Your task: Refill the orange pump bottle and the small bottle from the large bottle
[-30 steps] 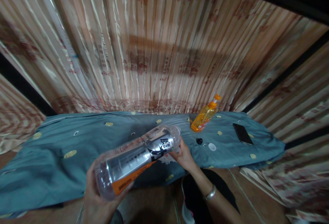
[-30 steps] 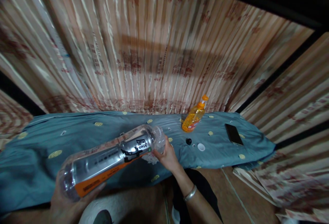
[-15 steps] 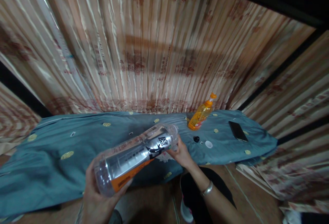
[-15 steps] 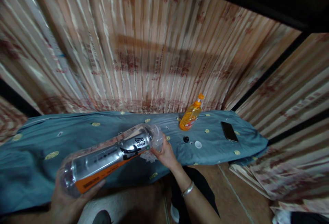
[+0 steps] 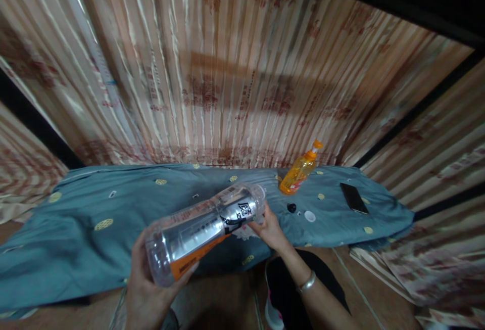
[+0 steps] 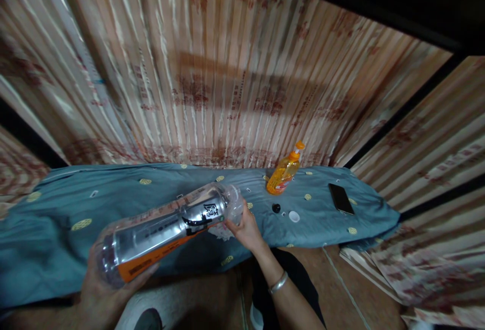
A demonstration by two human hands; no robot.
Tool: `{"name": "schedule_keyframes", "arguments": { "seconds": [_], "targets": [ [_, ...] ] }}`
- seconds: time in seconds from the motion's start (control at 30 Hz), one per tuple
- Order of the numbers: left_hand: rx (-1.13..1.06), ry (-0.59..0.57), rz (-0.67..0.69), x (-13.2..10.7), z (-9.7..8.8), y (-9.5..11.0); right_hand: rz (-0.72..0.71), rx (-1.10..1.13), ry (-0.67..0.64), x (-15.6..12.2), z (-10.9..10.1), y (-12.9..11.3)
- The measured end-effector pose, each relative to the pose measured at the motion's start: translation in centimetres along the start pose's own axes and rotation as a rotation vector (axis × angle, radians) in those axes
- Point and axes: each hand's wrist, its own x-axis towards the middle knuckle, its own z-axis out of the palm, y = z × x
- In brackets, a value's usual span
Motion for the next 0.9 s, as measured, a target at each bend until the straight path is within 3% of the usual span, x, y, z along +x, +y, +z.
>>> {"name": "schedule_keyframes", "arguments": {
  "seconds": [0.23,0.37,0.53,0.77,0.9],
  "targets": [
    [-0.011,-0.049,-0.055,0.2,-0.4,-0.5,0.002,-0.004,-0.007,0.0,0.0,0.1],
    [-0.008,-0.004,-0.017,0.1,-0.4,-0.5,-0.003,0.000,-0.007,-0.1,0.0,0.1],
    [-0.017,-0.067,0.004,0.6,-0.9,-1.3,-0.015,-0.002,0.010,-0.1,0.1,0.3],
    [0.021,-0.008,0.032,-0.1,0.0,-0.1,-0.017,-0.007,0.005,-0.1,0.1,0.2],
    [0.012,-0.023,0.032,0.3,-0.3,-0.6,-0.013,-0.004,0.008,-0.1,0.1,0.1]
  ]
}}
